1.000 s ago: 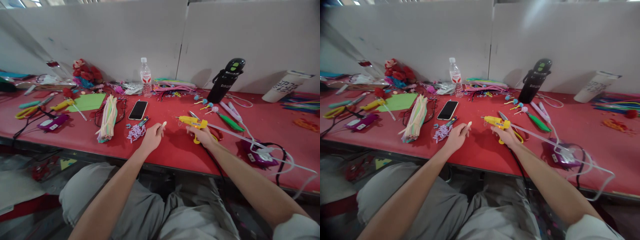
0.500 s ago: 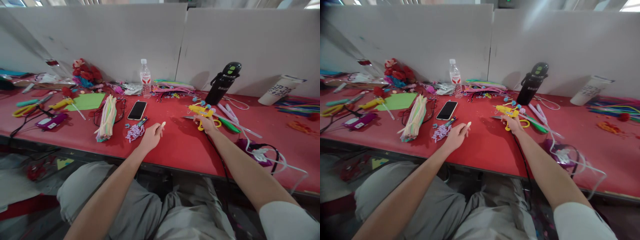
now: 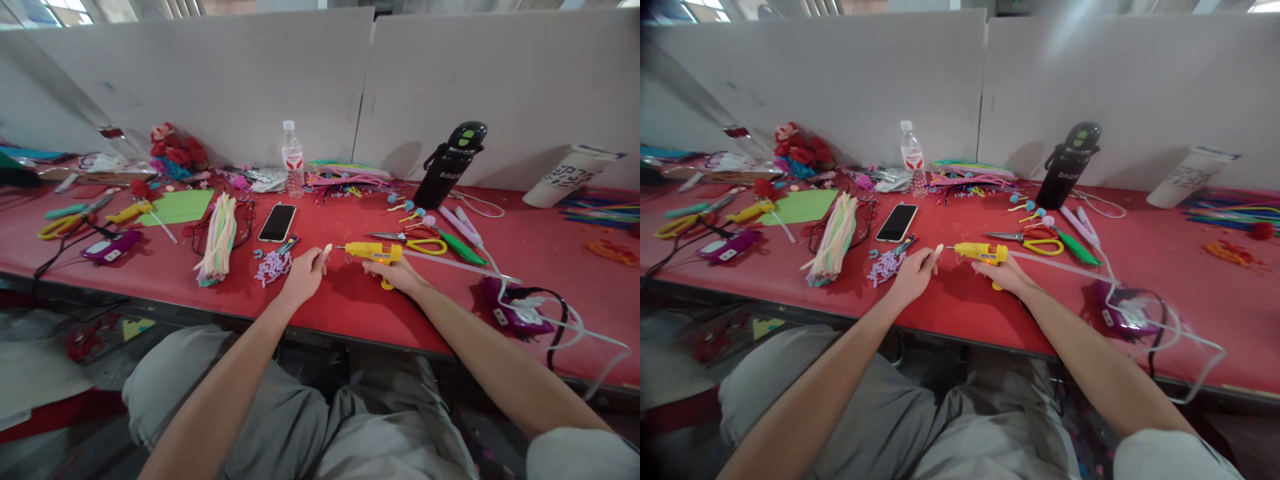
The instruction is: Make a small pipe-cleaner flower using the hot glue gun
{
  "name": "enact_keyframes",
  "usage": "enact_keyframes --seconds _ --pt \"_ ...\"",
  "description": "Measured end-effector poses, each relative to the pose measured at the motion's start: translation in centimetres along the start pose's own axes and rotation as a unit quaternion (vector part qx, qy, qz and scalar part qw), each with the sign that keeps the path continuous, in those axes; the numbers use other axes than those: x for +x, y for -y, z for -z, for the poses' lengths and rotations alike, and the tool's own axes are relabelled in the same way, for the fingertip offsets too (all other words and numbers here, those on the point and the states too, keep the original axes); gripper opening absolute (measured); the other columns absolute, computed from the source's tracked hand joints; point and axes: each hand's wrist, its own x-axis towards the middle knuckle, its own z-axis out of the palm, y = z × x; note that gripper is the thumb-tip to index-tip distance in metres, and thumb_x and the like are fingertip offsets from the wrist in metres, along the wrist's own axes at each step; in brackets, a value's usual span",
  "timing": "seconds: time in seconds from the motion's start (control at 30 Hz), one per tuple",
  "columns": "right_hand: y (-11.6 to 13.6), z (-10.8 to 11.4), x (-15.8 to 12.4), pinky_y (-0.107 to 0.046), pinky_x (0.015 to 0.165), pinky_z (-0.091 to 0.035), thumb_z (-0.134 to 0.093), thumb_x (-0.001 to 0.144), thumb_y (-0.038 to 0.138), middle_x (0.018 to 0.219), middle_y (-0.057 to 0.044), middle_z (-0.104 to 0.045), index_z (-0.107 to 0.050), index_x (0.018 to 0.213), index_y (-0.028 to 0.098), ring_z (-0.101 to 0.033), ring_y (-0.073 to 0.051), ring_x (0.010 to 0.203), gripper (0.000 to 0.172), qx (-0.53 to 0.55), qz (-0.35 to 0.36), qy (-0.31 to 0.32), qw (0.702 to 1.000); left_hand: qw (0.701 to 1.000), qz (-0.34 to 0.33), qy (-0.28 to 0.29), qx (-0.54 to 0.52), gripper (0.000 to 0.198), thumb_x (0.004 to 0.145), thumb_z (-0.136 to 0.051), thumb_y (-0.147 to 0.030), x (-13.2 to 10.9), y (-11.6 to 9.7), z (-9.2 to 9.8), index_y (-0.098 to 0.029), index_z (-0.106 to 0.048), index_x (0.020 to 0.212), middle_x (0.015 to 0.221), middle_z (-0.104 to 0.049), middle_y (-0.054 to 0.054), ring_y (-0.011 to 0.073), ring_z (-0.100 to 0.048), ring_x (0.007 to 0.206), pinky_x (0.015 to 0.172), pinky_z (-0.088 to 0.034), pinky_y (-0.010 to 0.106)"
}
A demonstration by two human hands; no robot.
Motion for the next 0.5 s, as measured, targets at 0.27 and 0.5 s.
enact_keyframes --seconds 0.27,0.5 --pt "0.22 -0.32 0.06 -0.022 0.048 -0.047 -0.068 0.076 0.043 0.084 -0.001 -0.071 -0.070 0.109 0.025 -0.057 -0.013 0.061 0.038 -0.049 0.011 0.009 0.999 1.000 -0.012 0.001 0.001 0.040 0.098 -0.039 -0.043 -0.01 -0.47 -0.07 -0.018 -0.051 0.069 0.061 -0.056 -0.002 0.0110 -0.051 0.056 0.059 -0.035 0.025" --pt "0.56 -0.64 0.04 -0.021 0.039 -0.040 -0.064 0.077 0.045 0.065 0.000 -0.064 -0.071 0.108 0.023 -0.050 -0.011 0.049 0.038 -0.079 -0.006 -0.002 0.997 1.000 -0.017 0.007 -0.002 0.034 0.098 -0.040 -0.037 -0.02 -0.51 -0.07 -0.018 -0.052 0.072 0.062 -0.057 -0.002 0.0110 -0.052 0.058 0.060 -0.036 0.025"
